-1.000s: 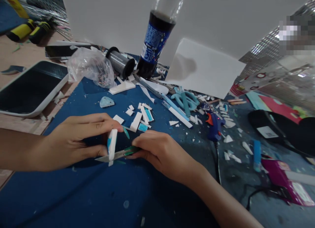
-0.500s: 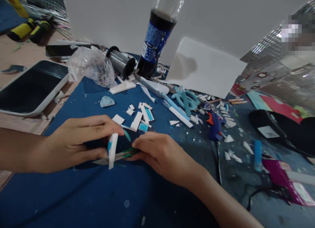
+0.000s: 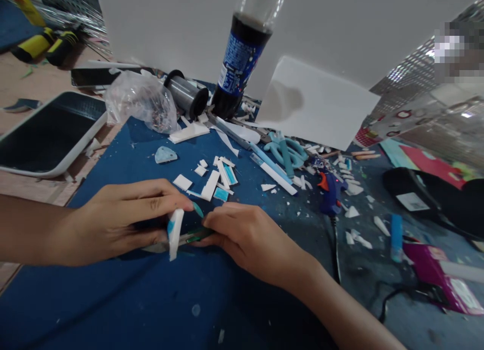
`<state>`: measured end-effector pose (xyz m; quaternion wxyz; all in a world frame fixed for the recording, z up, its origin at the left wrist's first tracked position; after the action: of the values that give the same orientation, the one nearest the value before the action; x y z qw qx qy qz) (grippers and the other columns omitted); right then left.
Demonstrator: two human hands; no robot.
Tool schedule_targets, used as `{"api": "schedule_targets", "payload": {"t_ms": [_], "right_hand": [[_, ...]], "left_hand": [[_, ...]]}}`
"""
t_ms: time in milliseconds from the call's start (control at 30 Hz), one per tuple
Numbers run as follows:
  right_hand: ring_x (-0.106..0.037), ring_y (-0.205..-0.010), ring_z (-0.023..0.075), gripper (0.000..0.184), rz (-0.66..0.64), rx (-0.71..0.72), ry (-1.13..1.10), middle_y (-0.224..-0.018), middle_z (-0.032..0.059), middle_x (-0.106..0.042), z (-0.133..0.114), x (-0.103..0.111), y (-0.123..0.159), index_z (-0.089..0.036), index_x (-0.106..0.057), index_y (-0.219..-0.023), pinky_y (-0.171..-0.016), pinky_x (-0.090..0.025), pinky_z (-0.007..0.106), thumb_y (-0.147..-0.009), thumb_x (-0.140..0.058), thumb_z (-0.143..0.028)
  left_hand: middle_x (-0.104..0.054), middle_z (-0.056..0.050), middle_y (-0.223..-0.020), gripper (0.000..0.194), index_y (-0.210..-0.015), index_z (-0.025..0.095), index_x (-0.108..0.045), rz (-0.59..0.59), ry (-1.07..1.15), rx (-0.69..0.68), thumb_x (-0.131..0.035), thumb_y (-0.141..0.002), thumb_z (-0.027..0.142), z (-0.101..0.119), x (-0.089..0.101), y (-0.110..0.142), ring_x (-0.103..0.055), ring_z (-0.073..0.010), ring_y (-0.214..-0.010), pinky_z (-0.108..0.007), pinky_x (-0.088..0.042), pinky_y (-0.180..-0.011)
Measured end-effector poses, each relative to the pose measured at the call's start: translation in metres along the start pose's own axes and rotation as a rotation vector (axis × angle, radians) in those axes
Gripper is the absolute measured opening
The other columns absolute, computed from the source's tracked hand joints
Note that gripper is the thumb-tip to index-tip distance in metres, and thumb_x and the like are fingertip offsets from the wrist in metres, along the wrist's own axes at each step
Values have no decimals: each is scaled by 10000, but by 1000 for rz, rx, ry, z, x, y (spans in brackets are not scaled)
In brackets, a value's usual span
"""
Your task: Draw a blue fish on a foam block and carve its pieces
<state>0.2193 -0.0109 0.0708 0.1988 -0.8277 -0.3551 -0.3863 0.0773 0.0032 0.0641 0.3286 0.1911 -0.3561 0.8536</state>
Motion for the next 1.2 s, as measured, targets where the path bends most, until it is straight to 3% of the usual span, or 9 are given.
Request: {"api": "schedule_targets", "payload": {"t_ms": [200,367,600,933,1200], "right_hand": [[-643,-701,145,329,26,17,65,-784,33,-708,-3,-1,1,-175,-660,-910,-663,-510,253,-1152,-484,-314],[-657,-722,152,309,23,5,52,-810,44,-727,-2,-2,2,-172,-673,-934,-680,-519,261,-1147,-490,-301],[-689,-779,166,296,5,5,39,-858,61,-750,1,-4,3,-168,-687,-963,-715,-532,267,-1146,-493,-295],[-696,-782,170,302,2,-1,45,-866,59,-755,2,-6,3,-183,-670,-951,-717,-527,273,-1152,-481,-306],[-700,-801,173,244,-17,10,-32,-890,85,-744,1,-5,4,-168,-670,-1014,-733,-540,267,-1140,-468,-222]], "left_hand": [[-748,-110,-1088,309,-1278,132,-691,-21,10,7,-430,-1114,120,6,1,-4,-719,-137,-841,-221,-620,-877],[-755,-89,-1067,345,-1318,175,-691,-61,-28,40,-436,-1096,108,3,-2,-1,-723,-145,-835,-233,-629,-868],[-754,-91,-1075,307,-1262,152,-671,5,-48,-37,-426,-1089,85,9,2,-3,-716,-131,-830,-194,-604,-828],[-738,-104,-1149,314,-1299,141,-635,-20,-56,-46,-451,-1066,39,8,-2,2,-739,-142,-941,-186,-590,-875],[-731,-110,-1189,274,-1300,152,-624,-38,22,-24,-465,-1093,72,9,-1,-1,-736,-165,-1022,-208,-595,-923]]}}
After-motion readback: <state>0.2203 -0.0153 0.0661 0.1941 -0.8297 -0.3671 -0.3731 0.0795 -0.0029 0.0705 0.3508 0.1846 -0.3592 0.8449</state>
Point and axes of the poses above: each hand's wrist, its own y-axis away from the middle knuckle, its own x-axis out of the back of the hand, z = x × y, the point moved 8 cm from there along -y, towards the middle knuckle
